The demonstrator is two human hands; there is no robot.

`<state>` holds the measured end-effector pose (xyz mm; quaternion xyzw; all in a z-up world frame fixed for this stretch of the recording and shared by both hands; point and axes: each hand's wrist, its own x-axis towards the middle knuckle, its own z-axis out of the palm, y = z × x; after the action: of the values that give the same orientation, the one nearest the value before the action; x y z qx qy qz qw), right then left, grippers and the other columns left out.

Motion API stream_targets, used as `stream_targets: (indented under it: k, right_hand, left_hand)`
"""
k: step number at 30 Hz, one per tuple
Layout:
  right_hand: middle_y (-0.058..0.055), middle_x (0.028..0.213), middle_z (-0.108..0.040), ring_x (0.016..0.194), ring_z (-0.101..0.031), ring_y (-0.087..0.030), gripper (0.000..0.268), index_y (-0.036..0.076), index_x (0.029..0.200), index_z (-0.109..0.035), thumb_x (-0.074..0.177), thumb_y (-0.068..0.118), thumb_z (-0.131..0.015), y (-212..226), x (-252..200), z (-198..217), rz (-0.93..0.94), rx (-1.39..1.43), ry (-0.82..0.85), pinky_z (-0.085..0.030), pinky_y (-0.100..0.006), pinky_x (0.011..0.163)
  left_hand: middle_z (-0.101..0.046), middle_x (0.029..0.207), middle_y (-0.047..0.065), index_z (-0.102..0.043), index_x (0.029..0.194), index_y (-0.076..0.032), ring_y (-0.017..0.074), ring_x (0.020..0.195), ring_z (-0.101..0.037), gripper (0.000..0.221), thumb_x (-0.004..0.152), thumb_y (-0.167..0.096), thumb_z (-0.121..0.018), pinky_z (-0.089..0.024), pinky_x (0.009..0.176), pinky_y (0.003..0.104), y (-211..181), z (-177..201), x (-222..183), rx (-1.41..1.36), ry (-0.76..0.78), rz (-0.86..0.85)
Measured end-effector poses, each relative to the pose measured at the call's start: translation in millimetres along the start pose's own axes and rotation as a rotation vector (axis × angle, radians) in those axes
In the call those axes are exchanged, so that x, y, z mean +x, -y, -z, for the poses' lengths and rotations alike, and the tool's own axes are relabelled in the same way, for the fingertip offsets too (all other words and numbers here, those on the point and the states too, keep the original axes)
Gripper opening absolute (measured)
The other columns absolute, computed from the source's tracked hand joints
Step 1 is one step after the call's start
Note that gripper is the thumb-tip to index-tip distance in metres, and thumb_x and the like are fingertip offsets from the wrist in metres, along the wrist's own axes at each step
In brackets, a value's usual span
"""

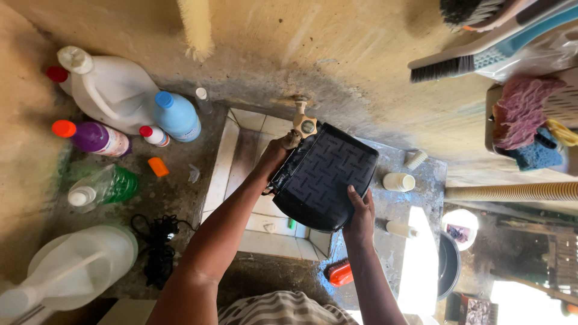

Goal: The person cleans a bag by applying liquid from a bottle and scrubbing the exterior with a brush over a sink.

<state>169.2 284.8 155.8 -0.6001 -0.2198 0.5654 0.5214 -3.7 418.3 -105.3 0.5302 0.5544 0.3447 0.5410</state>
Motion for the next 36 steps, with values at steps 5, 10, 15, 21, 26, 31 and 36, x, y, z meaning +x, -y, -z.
stream_targets:
  k: [5,10,15,21,26,31,36]
  right_hand:
    - [-0.012,0.122,-0.065,0.111,-0.066,-0.024,0.045,0.004,0.135,-0.054,0.093,0.013,-0.067,-1,-2,4,0.088,-0.018,0.022,-0.057,-0.037,0.095]
    - [-0.013,0.122,-0.066,0.112,-0.067,-0.025,0.044,0.002,0.133,-0.054,0.092,0.011,-0.067,12,7,19,0.142,0.076,0.000,-0.058,-0.039,0.096]
    - [-0.011,0.124,-0.064,0.114,-0.065,-0.023,0.047,0.004,0.138,-0.051,0.093,0.009,-0.066,19,10,31,0.160,0.027,0.068,-0.056,-0.038,0.099]
    - [-0.012,0.125,-0.063,0.115,-0.064,-0.025,0.059,0.006,0.144,-0.045,0.088,0.007,-0.065,17,5,17,0.093,0.003,0.139,-0.056,-0.040,0.098]
    - [-0.016,0.125,-0.062,0.116,-0.064,-0.027,0.063,0.005,0.146,-0.043,0.087,0.008,-0.066,20,4,17,0.072,-0.029,0.139,-0.057,-0.042,0.099]
    - [-0.014,0.128,-0.061,0.118,-0.063,-0.025,0.067,0.009,0.149,-0.041,0.087,0.009,-0.066,22,9,22,0.088,-0.074,0.106,-0.057,-0.041,0.100]
    - [-0.015,0.128,-0.061,0.118,-0.063,-0.026,0.065,0.007,0.149,-0.042,0.088,0.007,-0.065,19,11,26,0.075,-0.010,0.096,-0.055,-0.041,0.099]
  left_hand:
    - [-0.073,0.121,0.008,-0.066,0.128,-0.009,0.0206,0.113,-0.066,0.035,0.101,-0.030,-0.065,-0.050,0.097,0.033,8,12,-5,-0.081,0.115,-0.070]
    - [-0.074,0.118,0.011,-0.071,0.124,-0.006,0.0234,0.112,-0.065,0.042,0.088,-0.028,-0.075,-0.050,0.097,0.036,8,58,-49,-0.795,0.525,0.198]
    - [-0.067,0.121,0.002,-0.064,0.121,-0.007,0.0182,0.120,-0.058,0.041,0.092,-0.034,-0.075,-0.045,0.099,0.036,-46,65,-77,-0.774,0.276,0.254]
    - [-0.071,0.117,0.006,-0.067,0.126,-0.010,0.0194,0.109,-0.064,0.051,0.089,-0.046,-0.066,-0.051,0.091,0.038,-48,24,-45,-0.898,0.069,0.306]
    - [-0.074,0.115,0.012,-0.069,0.127,-0.005,0.0191,0.104,-0.067,0.060,0.099,-0.058,-0.057,-0.050,0.089,0.030,-13,-5,-3,-0.572,-0.152,0.353]
    - [-0.072,0.111,0.019,-0.068,0.123,-0.002,0.0262,0.098,-0.066,0.057,0.099,-0.053,-0.060,-0.051,0.081,0.036,-2,-15,7,-0.434,-0.197,0.311]
    - [-0.070,0.106,0.022,-0.065,0.120,-0.001,0.0333,0.094,-0.066,0.048,0.099,-0.043,-0.061,-0.052,0.077,0.041,-4,-30,14,-0.133,-0.315,0.085]
